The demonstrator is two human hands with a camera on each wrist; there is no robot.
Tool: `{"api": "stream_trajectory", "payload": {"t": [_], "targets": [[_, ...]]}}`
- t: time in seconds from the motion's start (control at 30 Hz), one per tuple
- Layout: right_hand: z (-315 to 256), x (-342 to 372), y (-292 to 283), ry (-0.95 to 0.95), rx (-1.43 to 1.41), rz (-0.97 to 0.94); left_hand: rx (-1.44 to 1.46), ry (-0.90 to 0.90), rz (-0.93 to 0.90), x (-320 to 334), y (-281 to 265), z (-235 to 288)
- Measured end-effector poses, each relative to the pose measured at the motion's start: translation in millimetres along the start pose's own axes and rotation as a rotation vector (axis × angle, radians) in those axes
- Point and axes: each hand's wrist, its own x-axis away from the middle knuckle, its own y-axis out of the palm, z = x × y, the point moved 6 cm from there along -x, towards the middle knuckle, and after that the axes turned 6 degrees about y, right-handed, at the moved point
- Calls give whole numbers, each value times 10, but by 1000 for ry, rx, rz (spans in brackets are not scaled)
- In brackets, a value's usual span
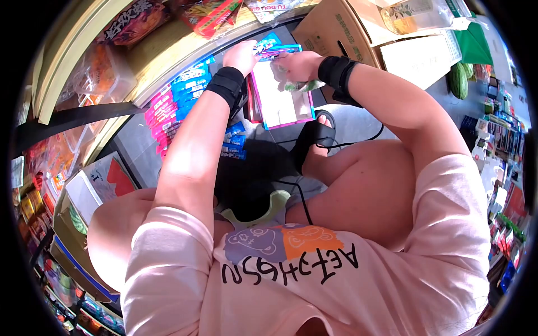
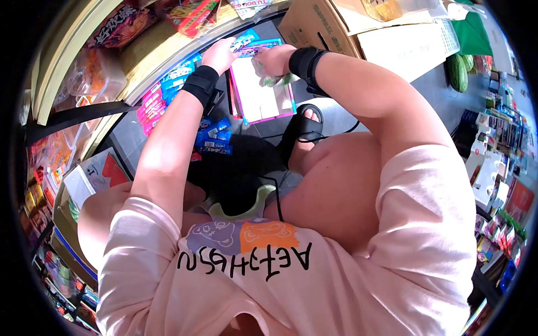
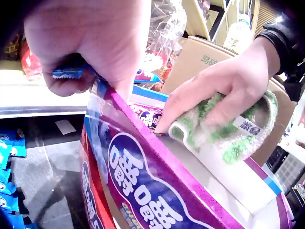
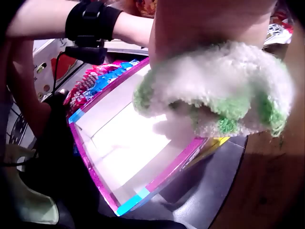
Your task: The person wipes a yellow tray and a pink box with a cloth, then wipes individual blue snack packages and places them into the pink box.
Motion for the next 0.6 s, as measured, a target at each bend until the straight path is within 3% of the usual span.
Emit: {"api": "stream_trajectory", "payload": {"t": [0.1,0.2,0.4,0.6], "targets": [[109,-50,0,136,-33,-185,2,12,-23,-4,24,-21],[156,-72,46,130,-13,-214,-36,-13,-99,-49,58,-26],[144,-26,-7,127,12,-214,14,-3,-37,-35,43,-26],[136,25,-210,149,26,-237,36,-30,-92,-29,24,-21]]}}
